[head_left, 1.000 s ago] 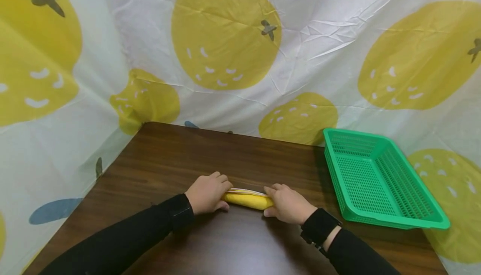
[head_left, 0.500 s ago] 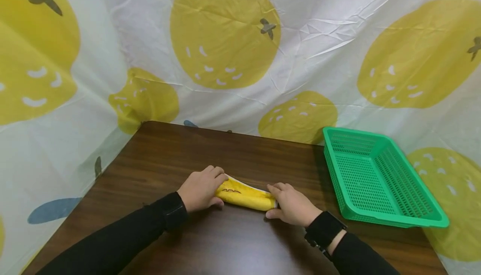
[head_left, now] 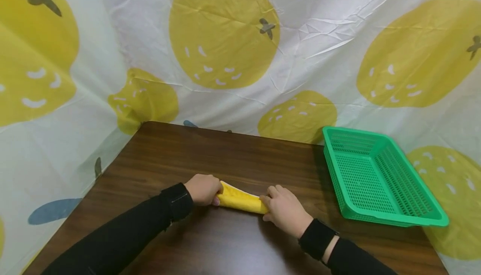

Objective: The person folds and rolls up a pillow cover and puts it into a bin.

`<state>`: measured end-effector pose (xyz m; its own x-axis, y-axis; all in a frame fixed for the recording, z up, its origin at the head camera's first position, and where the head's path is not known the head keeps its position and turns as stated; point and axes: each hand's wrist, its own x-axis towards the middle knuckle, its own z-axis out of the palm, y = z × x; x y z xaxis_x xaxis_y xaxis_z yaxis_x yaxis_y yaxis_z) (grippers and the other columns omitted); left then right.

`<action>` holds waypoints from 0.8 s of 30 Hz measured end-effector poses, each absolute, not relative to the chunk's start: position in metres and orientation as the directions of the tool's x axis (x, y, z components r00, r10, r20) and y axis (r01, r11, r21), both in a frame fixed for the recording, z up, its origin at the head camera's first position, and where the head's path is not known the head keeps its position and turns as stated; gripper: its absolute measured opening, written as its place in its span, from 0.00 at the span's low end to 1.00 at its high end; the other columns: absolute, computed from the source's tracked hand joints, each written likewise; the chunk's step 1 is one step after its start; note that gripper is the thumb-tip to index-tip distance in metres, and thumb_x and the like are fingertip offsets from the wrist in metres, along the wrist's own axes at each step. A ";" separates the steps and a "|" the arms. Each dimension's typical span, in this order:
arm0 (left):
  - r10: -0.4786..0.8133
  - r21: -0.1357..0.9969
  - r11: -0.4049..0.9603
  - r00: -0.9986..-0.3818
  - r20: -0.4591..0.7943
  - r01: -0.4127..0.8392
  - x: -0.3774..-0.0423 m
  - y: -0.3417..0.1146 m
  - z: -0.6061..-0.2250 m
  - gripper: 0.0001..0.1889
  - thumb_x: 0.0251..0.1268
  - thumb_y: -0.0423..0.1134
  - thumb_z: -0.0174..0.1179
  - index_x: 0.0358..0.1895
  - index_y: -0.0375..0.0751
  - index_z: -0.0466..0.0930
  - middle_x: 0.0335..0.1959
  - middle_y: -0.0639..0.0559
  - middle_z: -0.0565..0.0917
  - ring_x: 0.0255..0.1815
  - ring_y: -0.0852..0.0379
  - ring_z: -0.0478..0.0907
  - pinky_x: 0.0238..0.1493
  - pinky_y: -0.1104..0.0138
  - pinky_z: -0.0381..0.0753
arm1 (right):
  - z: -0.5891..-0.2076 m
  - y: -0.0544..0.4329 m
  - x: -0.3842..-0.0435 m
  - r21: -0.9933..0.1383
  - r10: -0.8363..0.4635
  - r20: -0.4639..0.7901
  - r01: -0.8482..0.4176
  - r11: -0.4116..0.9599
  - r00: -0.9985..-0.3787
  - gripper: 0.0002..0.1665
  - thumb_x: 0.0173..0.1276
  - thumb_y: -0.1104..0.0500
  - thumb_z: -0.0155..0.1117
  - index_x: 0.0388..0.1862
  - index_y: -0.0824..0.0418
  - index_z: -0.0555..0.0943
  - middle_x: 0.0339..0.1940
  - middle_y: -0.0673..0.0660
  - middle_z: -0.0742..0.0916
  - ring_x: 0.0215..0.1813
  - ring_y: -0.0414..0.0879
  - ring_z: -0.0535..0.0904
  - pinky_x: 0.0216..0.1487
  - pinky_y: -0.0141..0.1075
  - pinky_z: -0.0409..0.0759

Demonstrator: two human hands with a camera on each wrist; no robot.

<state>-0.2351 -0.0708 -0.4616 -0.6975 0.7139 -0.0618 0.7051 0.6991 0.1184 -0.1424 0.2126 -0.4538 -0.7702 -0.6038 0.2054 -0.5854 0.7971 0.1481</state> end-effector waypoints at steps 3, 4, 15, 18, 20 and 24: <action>0.685 0.209 0.727 -0.713 -0.153 0.654 -0.243 -0.067 -0.453 0.13 0.59 0.47 0.80 0.28 0.48 0.84 0.26 0.58 0.76 0.29 0.59 0.70 0.35 0.61 0.71 | -0.454 0.211 -0.141 0.204 -0.628 0.210 -0.595 0.778 -0.749 0.24 0.55 0.50 0.87 0.47 0.59 0.90 0.37 0.52 0.88 0.40 0.46 0.82 0.46 0.38 0.83; 0.681 0.211 0.730 -0.717 -0.146 0.650 -0.242 -0.067 -0.451 0.15 0.58 0.48 0.81 0.28 0.48 0.83 0.26 0.58 0.75 0.30 0.59 0.69 0.36 0.62 0.71 | -0.453 0.210 -0.142 0.194 -0.636 0.196 -0.606 0.771 -0.746 0.22 0.55 0.51 0.87 0.45 0.59 0.89 0.36 0.52 0.89 0.39 0.46 0.83 0.46 0.38 0.84; 0.841 -0.267 0.531 -0.464 0.277 0.804 -0.203 -0.062 -0.465 0.15 0.54 0.54 0.82 0.33 0.51 0.88 0.33 0.58 0.89 0.34 0.59 0.73 0.30 0.69 0.78 | -0.425 0.233 -0.172 -0.355 -0.483 -0.221 -0.392 0.849 -0.847 0.10 0.66 0.65 0.77 0.42 0.56 0.85 0.35 0.48 0.86 0.36 0.41 0.78 0.42 0.39 0.81; 0.815 -0.168 0.573 -0.537 0.216 0.802 -0.204 -0.060 -0.465 0.11 0.58 0.48 0.80 0.34 0.49 0.89 0.31 0.58 0.90 0.32 0.59 0.73 0.29 0.67 0.77 | -0.427 0.233 -0.168 -0.274 -0.502 -0.154 -0.452 0.849 -0.851 0.15 0.65 0.59 0.80 0.49 0.56 0.86 0.40 0.50 0.87 0.40 0.43 0.80 0.46 0.42 0.83; 0.787 -0.045 0.613 -0.605 0.117 0.789 -0.210 -0.059 -0.462 0.08 0.61 0.45 0.78 0.35 0.48 0.90 0.30 0.58 0.89 0.30 0.60 0.73 0.31 0.65 0.79 | -0.431 0.229 -0.163 -0.161 -0.537 -0.069 -0.522 0.838 -0.841 0.20 0.62 0.55 0.83 0.51 0.57 0.87 0.41 0.51 0.89 0.41 0.43 0.82 0.46 0.41 0.85; 0.713 0.237 0.697 -0.691 -0.123 0.677 -0.229 -0.061 -0.455 0.04 0.66 0.43 0.74 0.38 0.50 0.91 0.31 0.60 0.87 0.31 0.61 0.76 0.40 0.59 0.81 | -0.437 0.221 -0.156 -0.015 -0.569 0.004 -0.569 0.822 -0.822 0.24 0.60 0.52 0.85 0.53 0.57 0.89 0.43 0.52 0.91 0.43 0.44 0.84 0.47 0.41 0.86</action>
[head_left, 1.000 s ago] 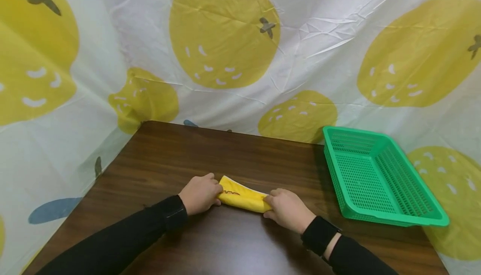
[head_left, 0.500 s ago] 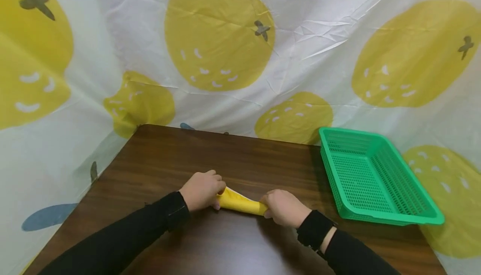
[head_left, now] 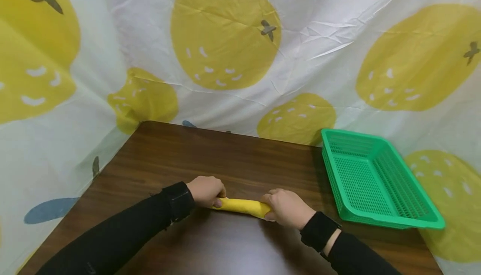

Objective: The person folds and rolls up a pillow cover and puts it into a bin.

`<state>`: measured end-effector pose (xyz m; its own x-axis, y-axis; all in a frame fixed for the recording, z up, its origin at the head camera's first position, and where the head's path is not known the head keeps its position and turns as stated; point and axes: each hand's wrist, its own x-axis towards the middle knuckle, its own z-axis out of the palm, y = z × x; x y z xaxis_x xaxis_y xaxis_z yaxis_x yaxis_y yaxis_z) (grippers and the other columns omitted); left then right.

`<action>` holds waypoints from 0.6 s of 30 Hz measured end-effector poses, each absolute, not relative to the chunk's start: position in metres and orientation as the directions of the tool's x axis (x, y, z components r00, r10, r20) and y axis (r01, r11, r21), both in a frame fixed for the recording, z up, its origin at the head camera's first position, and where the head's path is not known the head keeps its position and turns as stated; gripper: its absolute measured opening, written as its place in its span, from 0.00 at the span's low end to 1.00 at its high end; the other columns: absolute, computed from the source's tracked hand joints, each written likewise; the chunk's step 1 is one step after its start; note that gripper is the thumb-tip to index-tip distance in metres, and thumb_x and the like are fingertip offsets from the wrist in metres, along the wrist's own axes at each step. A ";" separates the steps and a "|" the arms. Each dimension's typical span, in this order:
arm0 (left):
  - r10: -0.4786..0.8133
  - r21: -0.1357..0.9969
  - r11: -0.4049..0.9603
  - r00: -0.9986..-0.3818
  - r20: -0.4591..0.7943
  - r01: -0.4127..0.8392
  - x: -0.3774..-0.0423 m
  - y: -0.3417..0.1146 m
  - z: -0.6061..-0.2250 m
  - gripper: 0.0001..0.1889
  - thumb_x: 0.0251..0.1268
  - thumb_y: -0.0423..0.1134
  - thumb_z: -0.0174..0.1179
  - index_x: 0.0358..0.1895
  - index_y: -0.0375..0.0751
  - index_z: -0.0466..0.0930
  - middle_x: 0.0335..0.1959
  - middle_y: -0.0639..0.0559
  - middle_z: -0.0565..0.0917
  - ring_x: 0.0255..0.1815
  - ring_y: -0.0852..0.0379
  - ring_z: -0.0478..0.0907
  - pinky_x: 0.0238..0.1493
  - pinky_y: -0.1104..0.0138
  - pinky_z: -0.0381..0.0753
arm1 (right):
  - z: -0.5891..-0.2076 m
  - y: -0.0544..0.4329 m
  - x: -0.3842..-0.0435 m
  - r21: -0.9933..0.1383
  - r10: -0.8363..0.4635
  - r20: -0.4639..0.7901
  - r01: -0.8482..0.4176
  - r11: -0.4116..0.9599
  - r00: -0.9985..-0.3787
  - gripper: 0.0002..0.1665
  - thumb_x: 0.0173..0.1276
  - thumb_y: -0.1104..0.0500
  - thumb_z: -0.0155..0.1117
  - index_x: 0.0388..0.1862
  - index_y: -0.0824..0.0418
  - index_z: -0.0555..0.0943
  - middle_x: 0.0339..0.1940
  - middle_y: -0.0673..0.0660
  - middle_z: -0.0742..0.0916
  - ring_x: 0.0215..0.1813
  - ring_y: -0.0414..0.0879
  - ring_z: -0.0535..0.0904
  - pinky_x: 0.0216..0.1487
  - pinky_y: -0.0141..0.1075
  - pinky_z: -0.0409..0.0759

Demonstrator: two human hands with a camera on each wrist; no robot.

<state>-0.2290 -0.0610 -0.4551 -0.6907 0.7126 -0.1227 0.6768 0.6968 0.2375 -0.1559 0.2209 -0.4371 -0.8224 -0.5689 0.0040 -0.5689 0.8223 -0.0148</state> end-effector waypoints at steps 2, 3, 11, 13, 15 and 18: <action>0.693 0.318 0.712 -0.700 -0.174 0.626 -0.236 -0.063 -0.457 0.04 0.69 0.44 0.73 0.38 0.51 0.90 0.31 0.61 0.85 0.33 0.61 0.76 0.43 0.58 0.81 | -0.438 0.220 -0.153 -0.052 -0.549 -0.027 -0.548 0.835 -0.835 0.23 0.62 0.53 0.83 0.54 0.57 0.89 0.43 0.51 0.90 0.42 0.43 0.83 0.45 0.40 0.85; 0.688 0.349 0.713 -0.704 -0.179 0.608 -0.238 -0.064 -0.458 0.04 0.69 0.45 0.72 0.38 0.51 0.90 0.32 0.61 0.85 0.34 0.61 0.76 0.44 0.58 0.80 | -0.439 0.220 -0.153 -0.067 -0.540 -0.042 -0.537 0.841 -0.841 0.23 0.63 0.52 0.82 0.55 0.58 0.88 0.44 0.51 0.90 0.42 0.42 0.83 0.45 0.40 0.85; 0.647 0.430 0.726 -0.746 -0.161 0.537 -0.238 -0.063 -0.460 0.07 0.72 0.46 0.70 0.34 0.53 0.86 0.29 0.61 0.81 0.31 0.59 0.74 0.37 0.62 0.74 | -0.435 0.228 -0.149 -0.123 -0.499 -0.063 -0.490 0.863 -0.864 0.30 0.63 0.51 0.82 0.61 0.61 0.86 0.50 0.55 0.88 0.47 0.45 0.83 0.51 0.44 0.85; 0.640 0.439 0.733 -0.745 -0.188 0.520 -0.241 -0.060 -0.458 0.08 0.72 0.45 0.70 0.32 0.51 0.86 0.28 0.60 0.81 0.31 0.59 0.74 0.36 0.64 0.73 | -0.435 0.229 -0.151 -0.131 -0.508 -0.061 -0.498 0.857 -0.859 0.27 0.65 0.54 0.81 0.60 0.63 0.86 0.47 0.55 0.89 0.44 0.44 0.82 0.49 0.43 0.85; 0.631 0.434 0.745 -0.746 -0.212 0.507 -0.243 -0.058 -0.456 0.10 0.71 0.46 0.71 0.30 0.50 0.85 0.27 0.59 0.80 0.29 0.60 0.74 0.34 0.66 0.72 | -0.435 0.229 -0.153 -0.153 -0.525 -0.067 -0.511 0.846 -0.849 0.22 0.66 0.56 0.80 0.56 0.63 0.88 0.44 0.54 0.89 0.41 0.42 0.81 0.46 0.40 0.84; 0.621 0.441 0.751 -0.752 -0.222 0.491 -0.244 -0.061 -0.455 0.12 0.70 0.49 0.72 0.29 0.51 0.84 0.26 0.59 0.80 0.29 0.60 0.74 0.32 0.66 0.71 | -0.435 0.231 -0.156 -0.195 -0.546 -0.089 -0.523 0.830 -0.833 0.19 0.66 0.58 0.80 0.53 0.64 0.89 0.42 0.54 0.91 0.39 0.41 0.79 0.44 0.38 0.82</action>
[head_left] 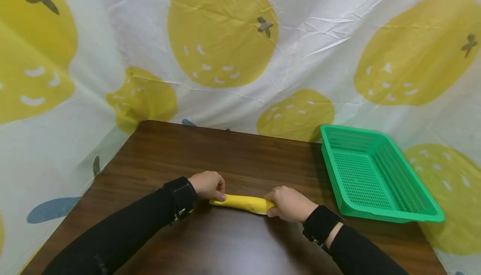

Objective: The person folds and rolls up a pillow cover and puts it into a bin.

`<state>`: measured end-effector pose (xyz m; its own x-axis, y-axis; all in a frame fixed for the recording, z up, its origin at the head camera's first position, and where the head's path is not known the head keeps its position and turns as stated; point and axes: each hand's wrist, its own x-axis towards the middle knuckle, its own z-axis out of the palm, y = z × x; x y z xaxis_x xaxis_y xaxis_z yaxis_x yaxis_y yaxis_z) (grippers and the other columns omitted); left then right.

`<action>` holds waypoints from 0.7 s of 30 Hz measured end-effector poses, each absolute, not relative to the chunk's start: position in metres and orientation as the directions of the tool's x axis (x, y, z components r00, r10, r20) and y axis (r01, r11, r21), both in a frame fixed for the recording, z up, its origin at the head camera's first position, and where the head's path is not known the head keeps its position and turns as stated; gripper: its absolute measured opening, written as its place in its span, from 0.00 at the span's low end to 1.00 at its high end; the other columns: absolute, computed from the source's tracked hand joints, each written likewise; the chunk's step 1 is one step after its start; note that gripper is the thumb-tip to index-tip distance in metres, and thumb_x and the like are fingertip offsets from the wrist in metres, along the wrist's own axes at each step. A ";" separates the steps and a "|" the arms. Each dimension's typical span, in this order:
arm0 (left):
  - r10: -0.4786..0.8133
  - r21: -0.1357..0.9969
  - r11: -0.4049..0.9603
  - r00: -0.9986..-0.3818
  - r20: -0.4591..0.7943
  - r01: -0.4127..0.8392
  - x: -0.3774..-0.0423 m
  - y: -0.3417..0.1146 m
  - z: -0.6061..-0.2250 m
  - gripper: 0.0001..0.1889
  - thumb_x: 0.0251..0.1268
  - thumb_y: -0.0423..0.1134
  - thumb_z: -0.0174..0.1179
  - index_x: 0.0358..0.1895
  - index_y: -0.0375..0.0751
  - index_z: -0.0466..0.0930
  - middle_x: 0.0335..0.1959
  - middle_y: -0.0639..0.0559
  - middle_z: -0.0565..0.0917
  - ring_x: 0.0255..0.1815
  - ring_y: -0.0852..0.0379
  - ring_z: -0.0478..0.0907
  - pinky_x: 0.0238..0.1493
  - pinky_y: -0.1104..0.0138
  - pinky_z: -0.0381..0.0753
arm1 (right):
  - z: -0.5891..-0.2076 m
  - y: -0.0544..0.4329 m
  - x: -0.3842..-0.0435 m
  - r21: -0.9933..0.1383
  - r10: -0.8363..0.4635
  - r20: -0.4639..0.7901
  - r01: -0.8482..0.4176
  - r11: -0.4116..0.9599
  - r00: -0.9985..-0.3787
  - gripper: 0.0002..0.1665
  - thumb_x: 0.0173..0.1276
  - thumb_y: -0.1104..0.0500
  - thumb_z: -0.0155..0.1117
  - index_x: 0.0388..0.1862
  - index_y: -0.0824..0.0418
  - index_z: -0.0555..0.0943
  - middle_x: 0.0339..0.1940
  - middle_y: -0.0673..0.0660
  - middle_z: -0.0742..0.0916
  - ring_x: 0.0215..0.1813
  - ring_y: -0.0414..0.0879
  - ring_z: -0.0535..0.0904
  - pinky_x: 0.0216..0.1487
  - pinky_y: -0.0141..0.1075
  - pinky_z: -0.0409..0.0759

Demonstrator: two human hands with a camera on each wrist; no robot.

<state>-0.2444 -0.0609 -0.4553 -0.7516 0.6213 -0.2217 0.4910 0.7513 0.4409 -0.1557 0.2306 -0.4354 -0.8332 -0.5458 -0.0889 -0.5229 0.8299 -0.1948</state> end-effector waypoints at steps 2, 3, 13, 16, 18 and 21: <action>0.624 0.467 0.741 -0.752 -0.213 0.482 -0.244 -0.065 -0.456 0.12 0.68 0.51 0.73 0.30 0.51 0.84 0.26 0.59 0.81 0.29 0.60 0.74 0.32 0.66 0.72 | -0.435 0.232 -0.157 -0.225 -0.540 -0.116 -0.507 0.832 -0.834 0.19 0.66 0.58 0.80 0.53 0.63 0.89 0.43 0.54 0.91 0.40 0.41 0.80 0.45 0.38 0.82; 0.628 0.485 0.732 -0.750 -0.208 0.479 -0.243 -0.067 -0.456 0.12 0.68 0.51 0.74 0.31 0.52 0.84 0.27 0.59 0.81 0.29 0.60 0.75 0.33 0.66 0.73 | -0.435 0.233 -0.156 -0.238 -0.533 -0.131 -0.496 0.835 -0.836 0.20 0.66 0.57 0.80 0.54 0.63 0.89 0.44 0.54 0.91 0.41 0.41 0.80 0.46 0.39 0.82; 0.620 0.564 0.698 -0.767 -0.167 0.442 -0.236 -0.080 -0.456 0.12 0.66 0.55 0.74 0.38 0.52 0.86 0.30 0.60 0.84 0.30 0.61 0.79 0.35 0.65 0.77 | -0.431 0.239 -0.151 -0.283 -0.500 -0.138 -0.450 0.847 -0.855 0.36 0.65 0.45 0.81 0.65 0.62 0.84 0.59 0.59 0.88 0.53 0.48 0.83 0.56 0.48 0.85; 0.594 0.567 0.705 -0.791 -0.144 0.426 -0.237 -0.085 -0.453 0.13 0.67 0.56 0.73 0.39 0.52 0.86 0.31 0.59 0.85 0.31 0.60 0.79 0.36 0.64 0.78 | -0.426 0.245 -0.149 -0.294 -0.494 -0.115 -0.446 0.846 -0.862 0.39 0.66 0.44 0.80 0.69 0.64 0.81 0.64 0.62 0.86 0.60 0.54 0.85 0.60 0.51 0.85; 0.572 0.562 0.712 -0.812 -0.117 0.420 -0.238 -0.092 -0.450 0.14 0.68 0.56 0.73 0.41 0.52 0.86 0.33 0.59 0.85 0.33 0.60 0.79 0.38 0.63 0.79 | -0.419 0.250 -0.145 -0.296 -0.488 -0.089 -0.445 0.845 -0.868 0.39 0.68 0.46 0.78 0.71 0.64 0.80 0.66 0.63 0.85 0.64 0.57 0.84 0.62 0.53 0.84; 0.520 0.549 0.732 -0.852 -0.066 0.404 -0.242 -0.109 -0.445 0.15 0.69 0.56 0.71 0.46 0.50 0.87 0.39 0.57 0.88 0.38 0.58 0.81 0.42 0.61 0.81 | -0.401 0.265 -0.138 -0.262 -0.479 -0.009 -0.460 0.848 -0.878 0.36 0.71 0.50 0.76 0.73 0.64 0.78 0.68 0.64 0.84 0.68 0.60 0.83 0.64 0.55 0.83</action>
